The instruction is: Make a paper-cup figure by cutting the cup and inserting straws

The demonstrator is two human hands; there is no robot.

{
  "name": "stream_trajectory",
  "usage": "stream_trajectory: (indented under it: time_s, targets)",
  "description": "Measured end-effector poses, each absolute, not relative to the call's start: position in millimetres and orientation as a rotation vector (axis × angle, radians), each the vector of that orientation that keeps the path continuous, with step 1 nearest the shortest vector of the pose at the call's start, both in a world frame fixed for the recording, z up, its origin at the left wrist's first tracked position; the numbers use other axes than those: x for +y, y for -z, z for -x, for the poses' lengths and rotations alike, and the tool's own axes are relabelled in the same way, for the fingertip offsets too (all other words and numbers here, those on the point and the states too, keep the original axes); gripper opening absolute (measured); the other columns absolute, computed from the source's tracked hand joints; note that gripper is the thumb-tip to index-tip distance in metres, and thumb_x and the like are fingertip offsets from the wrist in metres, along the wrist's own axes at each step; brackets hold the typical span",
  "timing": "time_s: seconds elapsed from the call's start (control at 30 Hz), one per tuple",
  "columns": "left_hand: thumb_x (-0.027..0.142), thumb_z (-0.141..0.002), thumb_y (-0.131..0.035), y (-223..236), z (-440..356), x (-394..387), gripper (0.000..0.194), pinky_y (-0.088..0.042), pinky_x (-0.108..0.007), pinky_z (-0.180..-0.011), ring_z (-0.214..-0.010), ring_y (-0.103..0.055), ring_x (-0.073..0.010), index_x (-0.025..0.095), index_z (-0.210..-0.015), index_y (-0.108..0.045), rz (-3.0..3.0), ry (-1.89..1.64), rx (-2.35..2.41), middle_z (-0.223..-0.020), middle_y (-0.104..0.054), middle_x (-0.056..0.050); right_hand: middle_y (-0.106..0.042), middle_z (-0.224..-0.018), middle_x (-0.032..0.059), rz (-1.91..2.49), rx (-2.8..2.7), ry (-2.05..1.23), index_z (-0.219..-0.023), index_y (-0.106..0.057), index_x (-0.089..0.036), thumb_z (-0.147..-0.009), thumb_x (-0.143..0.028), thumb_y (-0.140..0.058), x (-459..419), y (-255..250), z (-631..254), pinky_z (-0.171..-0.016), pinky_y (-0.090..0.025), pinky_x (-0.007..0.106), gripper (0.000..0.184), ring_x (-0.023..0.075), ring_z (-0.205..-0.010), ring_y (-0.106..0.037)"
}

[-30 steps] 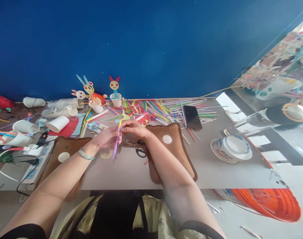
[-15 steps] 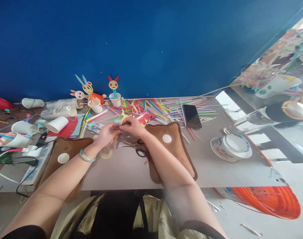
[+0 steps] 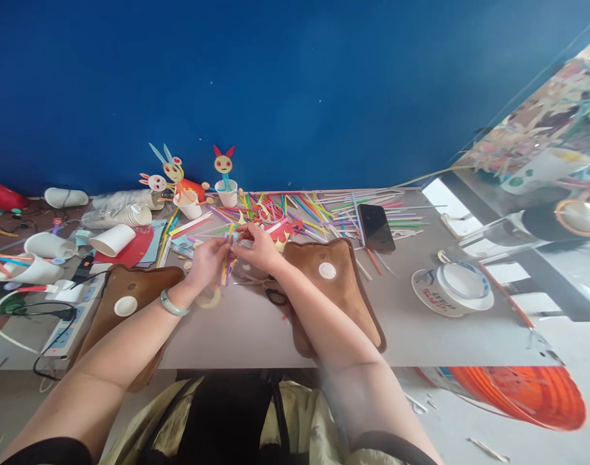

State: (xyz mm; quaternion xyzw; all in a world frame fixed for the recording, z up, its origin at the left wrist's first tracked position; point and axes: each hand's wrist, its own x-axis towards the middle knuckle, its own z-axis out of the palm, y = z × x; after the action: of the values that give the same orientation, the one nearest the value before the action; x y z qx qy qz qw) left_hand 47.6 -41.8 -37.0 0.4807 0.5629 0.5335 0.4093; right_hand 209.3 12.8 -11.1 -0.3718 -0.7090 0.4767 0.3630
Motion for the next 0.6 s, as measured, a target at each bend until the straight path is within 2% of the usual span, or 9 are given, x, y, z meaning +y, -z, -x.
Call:
stream_trajectory:
  time_s: [0.27, 0.6]
  targets:
    - [0.039, -0.081, -0.072, 36, -49, -41, 0.026, -0.054, -0.024, -0.059, -0.062, -0.069, -0.0159, 0.014, -0.086, -0.070, -1.103, -1.355, 1.355, -0.071, -0.073, -0.004, -0.070, -0.099, 0.0069, 0.961, -1.785, -1.133, -0.105, -0.060, -0.018, -0.070, -0.027, -0.067, 8, 10, -206, -0.089, -0.053, 0.037, 0.037, 0.0217, -0.097, -0.069]
    - [0.049, -0.076, -0.077, 46, -47, -39, 0.038, -0.059, -0.035, -0.072, -0.069, -0.072, -0.0200, 0.015, -0.091, -0.068, -0.965, -1.296, 1.149, -0.076, -0.074, -0.004, -0.073, -0.099, 0.0069, 0.960, -1.802, -0.997, -0.098, -0.063, -0.018, -0.068, -0.025, -0.062, 9, 12, -207, -0.086, -0.053, 0.036, 0.031, 0.0219, -0.093, -0.070]
